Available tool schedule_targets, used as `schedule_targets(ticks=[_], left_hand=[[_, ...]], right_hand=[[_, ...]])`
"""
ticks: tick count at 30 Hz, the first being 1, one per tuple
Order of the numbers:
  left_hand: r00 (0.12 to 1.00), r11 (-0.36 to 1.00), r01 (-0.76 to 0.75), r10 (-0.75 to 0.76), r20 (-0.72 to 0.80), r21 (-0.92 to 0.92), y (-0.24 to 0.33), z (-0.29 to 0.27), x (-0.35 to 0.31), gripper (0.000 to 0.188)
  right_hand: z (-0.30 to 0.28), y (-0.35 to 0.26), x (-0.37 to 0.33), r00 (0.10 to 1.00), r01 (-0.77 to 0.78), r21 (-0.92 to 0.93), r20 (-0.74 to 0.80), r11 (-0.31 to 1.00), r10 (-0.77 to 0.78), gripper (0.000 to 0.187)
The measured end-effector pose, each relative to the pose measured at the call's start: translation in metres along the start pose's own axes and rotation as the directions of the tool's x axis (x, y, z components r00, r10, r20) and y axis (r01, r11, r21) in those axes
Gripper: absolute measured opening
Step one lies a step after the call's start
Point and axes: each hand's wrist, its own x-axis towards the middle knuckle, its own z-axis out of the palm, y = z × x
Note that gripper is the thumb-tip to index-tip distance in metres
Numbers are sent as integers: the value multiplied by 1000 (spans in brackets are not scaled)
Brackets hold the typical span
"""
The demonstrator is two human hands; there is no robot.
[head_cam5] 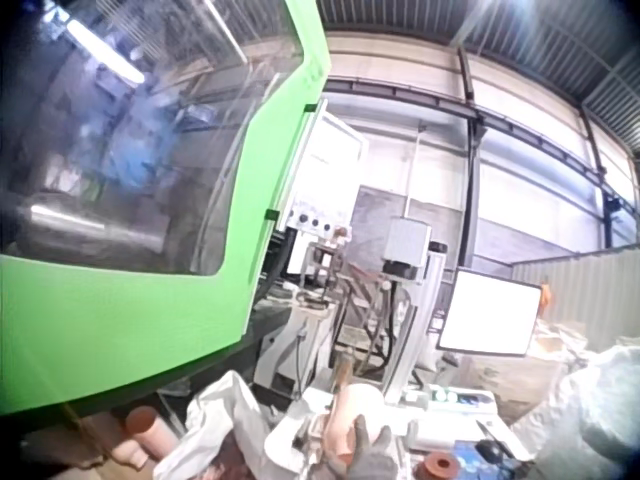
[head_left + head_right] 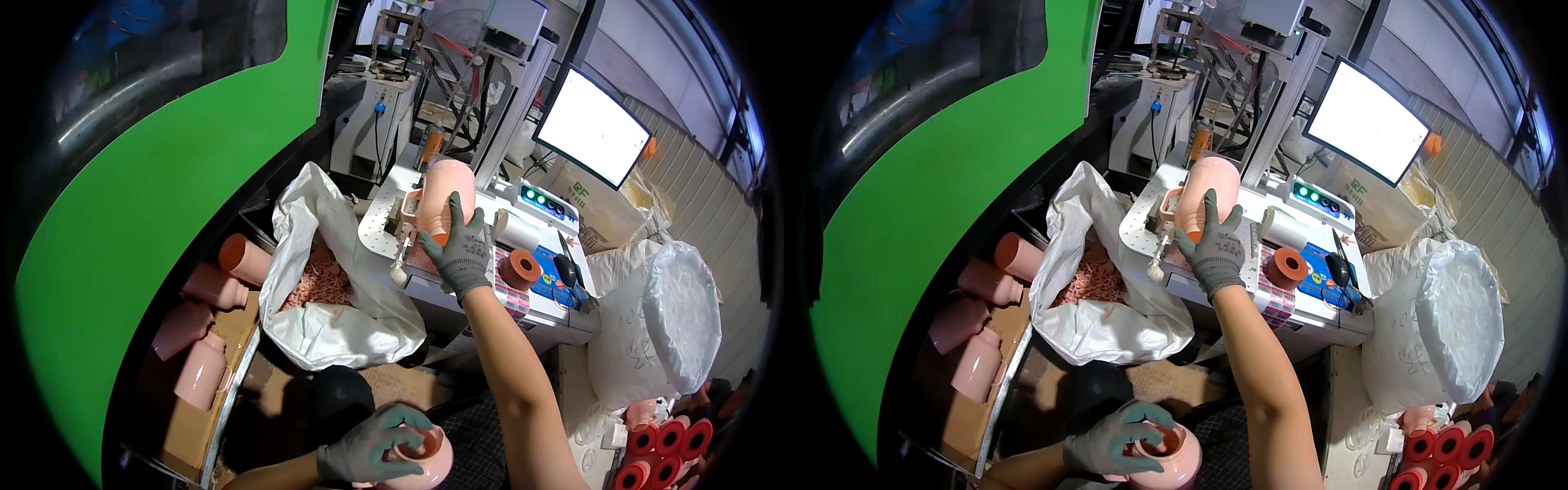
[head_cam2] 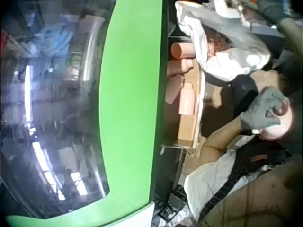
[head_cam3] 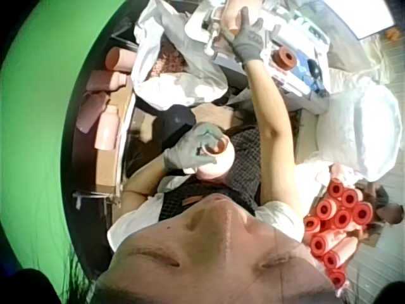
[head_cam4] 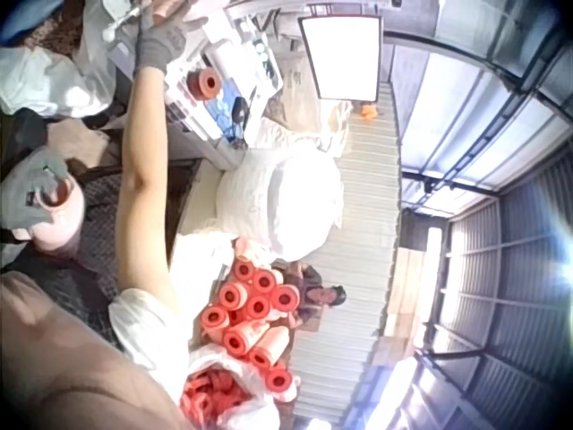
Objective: The person sits on the floor in a workshop and assembles pink plastic pitchers. They pick up a pitcher, apply a sticker label to the side, and then attach a red lid. The completed pitchers are placed on a nearby table.
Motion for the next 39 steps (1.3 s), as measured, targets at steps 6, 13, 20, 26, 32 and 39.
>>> schedule_targets(ticks=[6, 13, 20, 26, 32, 39], left_hand=[[998, 994, -54, 51, 37, 98, 14, -3, 22, 54], [922, 973, -76, 152, 355, -218, -8, 28, 57, 64], [910, 910, 355, -284, 303, -212, -11, 22, 38, 97], [901, 911, 408, -392, 185, -57, -46, 36, 64, 60], [810, 846, 512, -533, 245, 147, -63, 59, 72, 59], [847, 871, 480, -490, 203, 103, -60, 64, 70, 52]], right_hand=[[12, -2, 3, 1000, 8, -12, 21, 1000, -8, 111], [30, 40, -18, 920, 97, 187, -391, 978, -17, 103], [-59, 86, -261, 964, 197, 268, -230, 943, -136, 65], [-205, 161, -521, 818, -541, 60, -193, 839, 541, 41], [-391, 209, -719, 432, -816, -113, -771, 566, 469, 32], [-478, 254, -922, -134, -937, -133, -717, -322, 685, 48]])
